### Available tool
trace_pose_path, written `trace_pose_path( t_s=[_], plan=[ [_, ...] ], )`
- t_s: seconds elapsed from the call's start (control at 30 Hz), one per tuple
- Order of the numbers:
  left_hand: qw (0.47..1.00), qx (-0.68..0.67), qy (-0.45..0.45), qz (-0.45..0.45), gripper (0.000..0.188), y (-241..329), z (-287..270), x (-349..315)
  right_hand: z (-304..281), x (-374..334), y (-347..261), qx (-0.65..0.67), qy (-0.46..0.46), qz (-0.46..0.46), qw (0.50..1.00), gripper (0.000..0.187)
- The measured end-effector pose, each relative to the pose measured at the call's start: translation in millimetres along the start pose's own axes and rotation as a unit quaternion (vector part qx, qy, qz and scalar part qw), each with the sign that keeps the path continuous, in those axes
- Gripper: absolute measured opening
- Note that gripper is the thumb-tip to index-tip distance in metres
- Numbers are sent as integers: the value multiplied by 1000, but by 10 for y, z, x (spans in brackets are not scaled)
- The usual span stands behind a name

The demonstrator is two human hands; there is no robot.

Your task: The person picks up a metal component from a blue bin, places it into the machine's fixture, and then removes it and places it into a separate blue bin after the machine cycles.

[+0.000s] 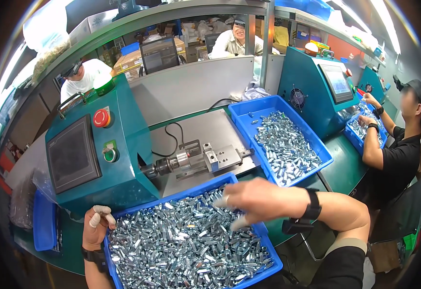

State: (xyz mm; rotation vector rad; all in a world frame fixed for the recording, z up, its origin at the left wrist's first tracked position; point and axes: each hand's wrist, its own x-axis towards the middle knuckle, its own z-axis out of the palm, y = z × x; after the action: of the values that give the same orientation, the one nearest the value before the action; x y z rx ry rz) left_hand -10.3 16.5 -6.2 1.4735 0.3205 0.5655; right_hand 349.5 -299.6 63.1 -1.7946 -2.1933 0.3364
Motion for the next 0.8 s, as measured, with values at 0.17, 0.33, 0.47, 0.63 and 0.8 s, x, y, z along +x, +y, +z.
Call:
trace_pose_path(
  t_s=[0.17, 0.33, 0.47, 0.63, 0.8],
  plan=[
    [1000, 0, 4, -3, 49, -12, -16, -17, 137, 72, -75, -40, -126, -58, 990, 72],
    [1000, -1, 3, -8, 48, -17, -20, -38, 170, 68, -128, -17, -130, -47, 990, 69],
    [1000, -3, 8, -7, 48, -28, -30, -48, 152, 49, -146, -13, -130, -54, 990, 65],
    [1000, -8, 9, -6, 49, -30, -32, -32, 169, 3, -183, -16, -106, -60, 992, 57],
    [1000, -11, 4, -6, 48, -34, -46, -41, 211, 1, -156, -33, -108, -44, 993, 46]
  ],
)
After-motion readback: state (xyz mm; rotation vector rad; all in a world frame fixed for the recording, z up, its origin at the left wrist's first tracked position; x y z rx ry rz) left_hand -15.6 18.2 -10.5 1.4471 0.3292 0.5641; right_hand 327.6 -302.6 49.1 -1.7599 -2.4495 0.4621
